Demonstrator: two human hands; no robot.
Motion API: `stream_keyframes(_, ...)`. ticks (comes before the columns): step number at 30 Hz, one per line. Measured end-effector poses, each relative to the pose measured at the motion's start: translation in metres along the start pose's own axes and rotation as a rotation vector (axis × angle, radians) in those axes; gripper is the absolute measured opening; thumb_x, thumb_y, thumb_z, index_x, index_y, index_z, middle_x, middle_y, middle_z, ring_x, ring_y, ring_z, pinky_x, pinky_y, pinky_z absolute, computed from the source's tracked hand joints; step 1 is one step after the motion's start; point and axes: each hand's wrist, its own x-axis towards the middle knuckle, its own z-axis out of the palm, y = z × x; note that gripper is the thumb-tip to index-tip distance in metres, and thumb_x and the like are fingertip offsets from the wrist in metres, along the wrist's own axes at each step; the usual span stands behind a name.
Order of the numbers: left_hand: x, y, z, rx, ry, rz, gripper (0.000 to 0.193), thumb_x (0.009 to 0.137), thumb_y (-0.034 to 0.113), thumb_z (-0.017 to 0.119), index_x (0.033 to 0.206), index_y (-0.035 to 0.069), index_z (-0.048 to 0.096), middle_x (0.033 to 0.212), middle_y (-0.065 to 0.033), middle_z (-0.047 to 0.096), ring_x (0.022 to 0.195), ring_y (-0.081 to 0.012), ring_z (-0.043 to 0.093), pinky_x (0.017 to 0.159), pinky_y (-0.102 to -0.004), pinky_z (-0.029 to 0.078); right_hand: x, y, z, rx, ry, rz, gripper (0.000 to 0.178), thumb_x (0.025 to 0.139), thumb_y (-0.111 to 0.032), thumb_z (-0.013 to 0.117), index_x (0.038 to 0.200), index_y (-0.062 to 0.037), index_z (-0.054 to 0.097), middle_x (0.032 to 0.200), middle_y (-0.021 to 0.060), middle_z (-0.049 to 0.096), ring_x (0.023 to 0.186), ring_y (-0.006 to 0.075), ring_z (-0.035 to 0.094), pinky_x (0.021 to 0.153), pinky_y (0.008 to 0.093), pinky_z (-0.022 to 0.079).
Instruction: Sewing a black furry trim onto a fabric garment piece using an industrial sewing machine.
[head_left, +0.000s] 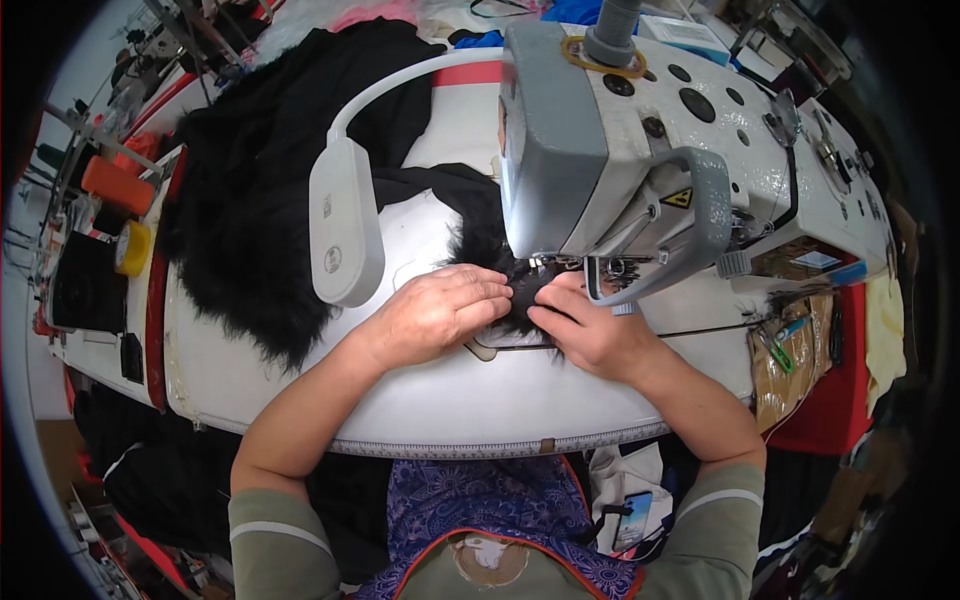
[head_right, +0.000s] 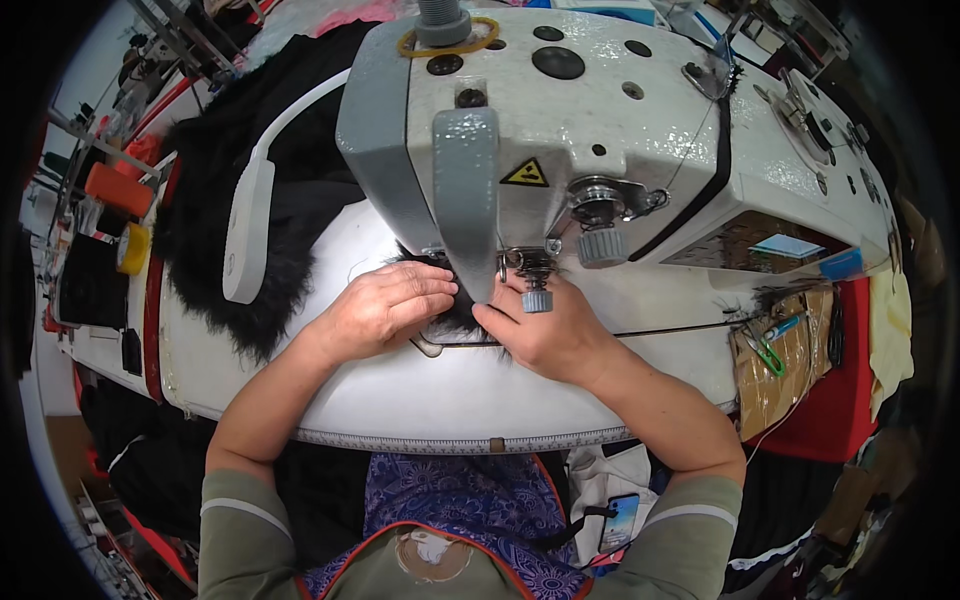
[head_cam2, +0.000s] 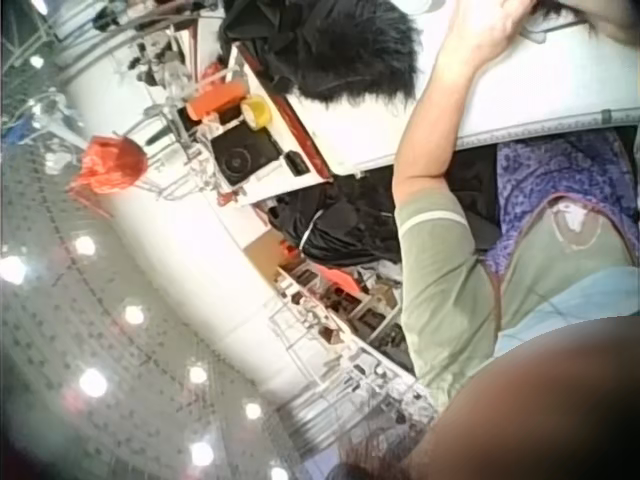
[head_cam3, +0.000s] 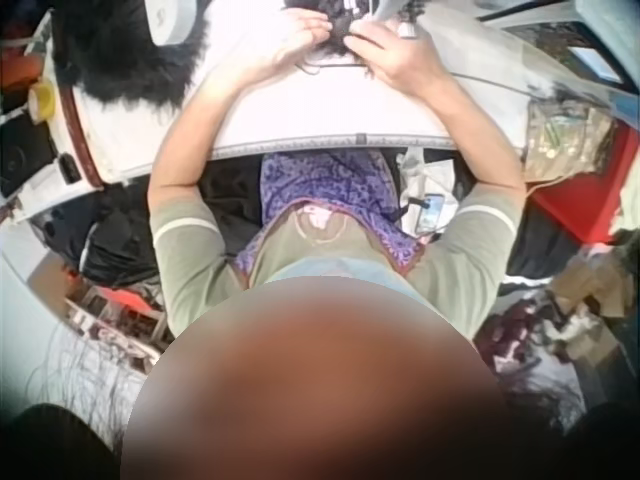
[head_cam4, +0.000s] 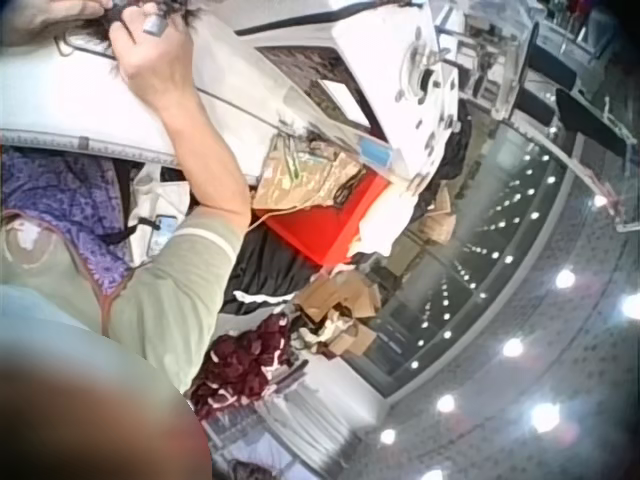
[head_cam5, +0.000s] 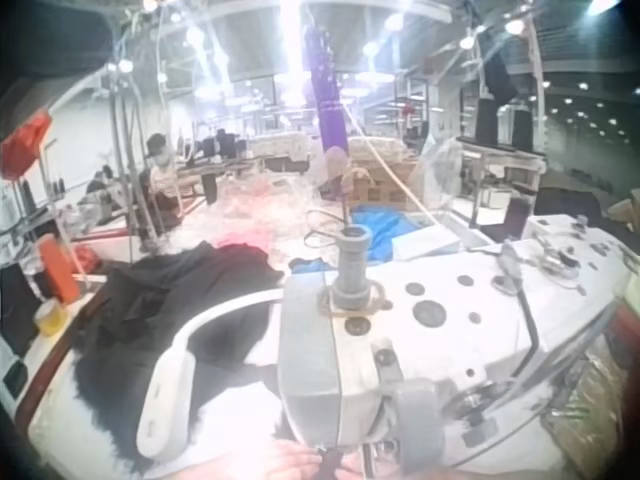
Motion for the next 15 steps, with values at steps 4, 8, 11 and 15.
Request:
stream_keyframes(4, -0.001, -0.003, -0.001, 0.002, 0.006, 0.019, 0.02, 0.075, 0.006, 0.064, 0.094, 0.003, 0.067, 0.102, -0.0076, 0.068, 0.102, -0.0251, 0.065, 0.086, -0.0363, 0.054, 0.003, 0.001, 0.005, 0.068, 0.085, -0.112, 0.028, 0.066, -0.004, 0.068, 0.093, 0.0007, 0.067, 0.096, 0.0077, 0.062, 0.089, 0.0244, 0.061, 0.077, 0.0371, 0.051)
stream_keyframes(8, 0.0, -0.004, 0.001, 0.021, 0.041, 0.034, 0.02, 0.073, 0.006, 0.065, 0.092, 0.002, 0.068, 0.099, -0.0084, 0.067, 0.099, -0.0249, 0.065, 0.084, -0.036, 0.054, 0.004, -0.002, 0.005, 0.084, 0.121, -0.107, 0.029, 0.065, -0.001, 0.067, 0.093, 0.0028, 0.067, 0.095, 0.0097, 0.063, 0.084, 0.0253, 0.062, 0.075, 0.0379, 0.052)
stream_keyframes(11, 0.002, -0.002, 0.004, 0.055, 0.074, 0.052, 0.018, 0.072, 0.007, 0.066, 0.089, 0.001, 0.069, 0.096, -0.0094, 0.067, 0.096, -0.0252, 0.065, 0.083, -0.036, 0.053, 0.003, -0.003, 0.008, 0.085, 0.109, -0.082, 0.031, 0.065, -0.002, 0.068, 0.095, 0.0029, 0.066, 0.098, 0.0091, 0.062, 0.086, 0.0251, 0.061, 0.077, 0.0367, 0.051)
stream_keyframes(15, 0.007, 0.002, 0.002, 0.044, 0.103, 0.109, 0.016, 0.071, 0.007, 0.066, 0.085, 0.0, 0.069, 0.093, -0.0099, 0.066, 0.091, -0.0256, 0.065, 0.079, -0.0355, 0.053, 0.004, -0.01, 0.001, 0.114, 0.041, 0.03, 0.034, 0.065, -0.003, 0.07, 0.098, 0.0014, 0.066, 0.101, 0.0076, 0.06, 0.089, 0.0244, 0.059, 0.078, 0.0363, 0.05)
